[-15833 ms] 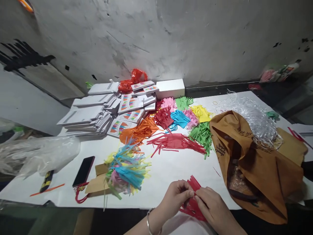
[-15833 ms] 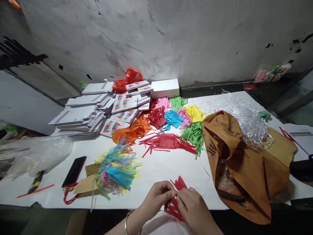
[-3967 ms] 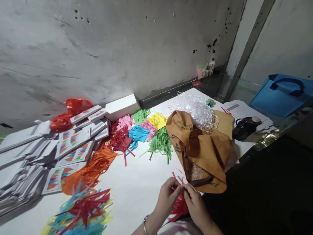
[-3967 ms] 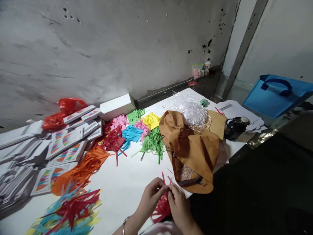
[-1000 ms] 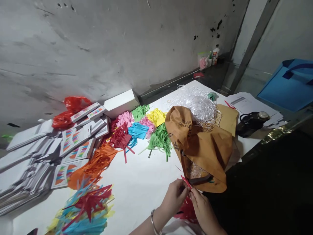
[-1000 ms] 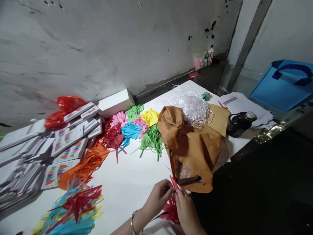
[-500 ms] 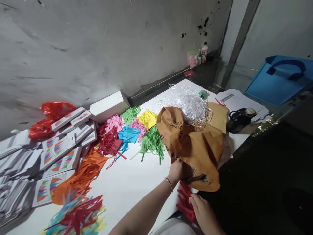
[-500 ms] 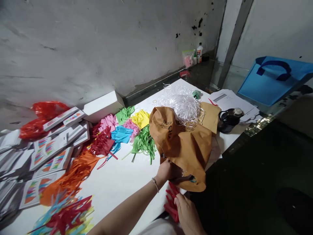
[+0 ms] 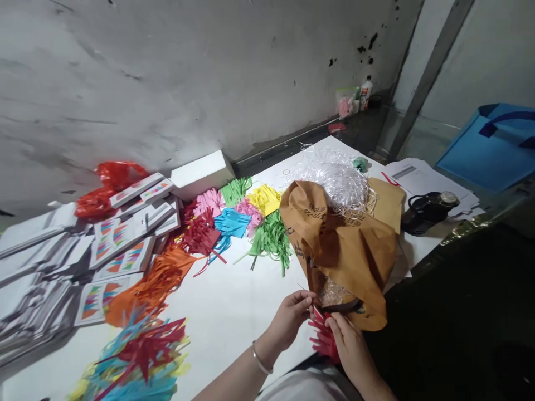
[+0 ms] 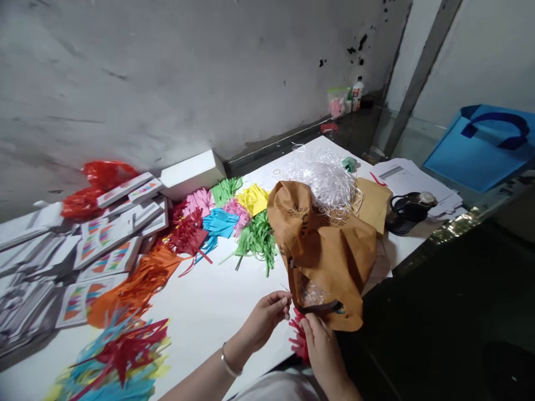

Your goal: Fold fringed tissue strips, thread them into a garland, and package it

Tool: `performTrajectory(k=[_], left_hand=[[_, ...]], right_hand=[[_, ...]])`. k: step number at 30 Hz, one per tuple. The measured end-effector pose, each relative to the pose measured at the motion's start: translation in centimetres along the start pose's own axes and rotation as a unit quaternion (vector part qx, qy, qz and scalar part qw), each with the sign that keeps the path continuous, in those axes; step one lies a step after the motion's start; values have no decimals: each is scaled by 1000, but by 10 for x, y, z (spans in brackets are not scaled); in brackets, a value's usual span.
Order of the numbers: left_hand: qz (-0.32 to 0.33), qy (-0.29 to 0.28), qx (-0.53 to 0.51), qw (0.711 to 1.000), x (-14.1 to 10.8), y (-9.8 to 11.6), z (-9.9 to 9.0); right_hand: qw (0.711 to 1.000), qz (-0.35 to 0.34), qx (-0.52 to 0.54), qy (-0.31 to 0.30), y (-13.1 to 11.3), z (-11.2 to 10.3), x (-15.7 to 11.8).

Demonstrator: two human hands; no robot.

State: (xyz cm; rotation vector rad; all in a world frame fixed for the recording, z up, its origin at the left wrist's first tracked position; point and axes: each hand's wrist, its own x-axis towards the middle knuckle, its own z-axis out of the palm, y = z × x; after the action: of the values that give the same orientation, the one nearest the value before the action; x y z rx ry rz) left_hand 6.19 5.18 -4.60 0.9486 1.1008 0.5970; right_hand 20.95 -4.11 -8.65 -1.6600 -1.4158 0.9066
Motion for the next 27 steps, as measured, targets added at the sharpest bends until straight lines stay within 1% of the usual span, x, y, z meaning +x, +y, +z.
performTrajectory(k=[2, 4, 7, 10, 14, 18, 20, 24, 26, 27], left_hand=[[-25, 17, -117, 993, -24, 8, -5], [-35, 39, -191, 980, -44, 14, -11], [-8, 83, -200, 976, -69, 19, -22], [26, 121, -196, 973, -87, 17, -38], [79, 161, -163, 970, -109, 11, -61], [154, 188, -61, 968, -130, 7, -79], [174, 199, -23, 964, -140, 6, -86], [177, 204, 25, 962, -155, 3, -100], [180, 200, 60, 961, -161, 2, -107], [183, 196, 73, 961, -164, 1, -111]], right_hand=[[999, -32, 4, -13, -19, 4, 7], [997, -74, -6, -31, -41, 10, 12], [990, -126, -26, -63, -73, 21, 14], [983, -151, -30, -103, -98, 34, 12], [977, -151, -9, -152, -117, 54, 3], [971, -138, 16, -194, -129, 73, -6], [965, -169, 0, -202, -133, 79, -8], [936, -274, -56, -216, -142, 85, -8], [927, -290, -63, -229, -147, 88, -9], [928, -282, -60, -237, -149, 90, -9]])
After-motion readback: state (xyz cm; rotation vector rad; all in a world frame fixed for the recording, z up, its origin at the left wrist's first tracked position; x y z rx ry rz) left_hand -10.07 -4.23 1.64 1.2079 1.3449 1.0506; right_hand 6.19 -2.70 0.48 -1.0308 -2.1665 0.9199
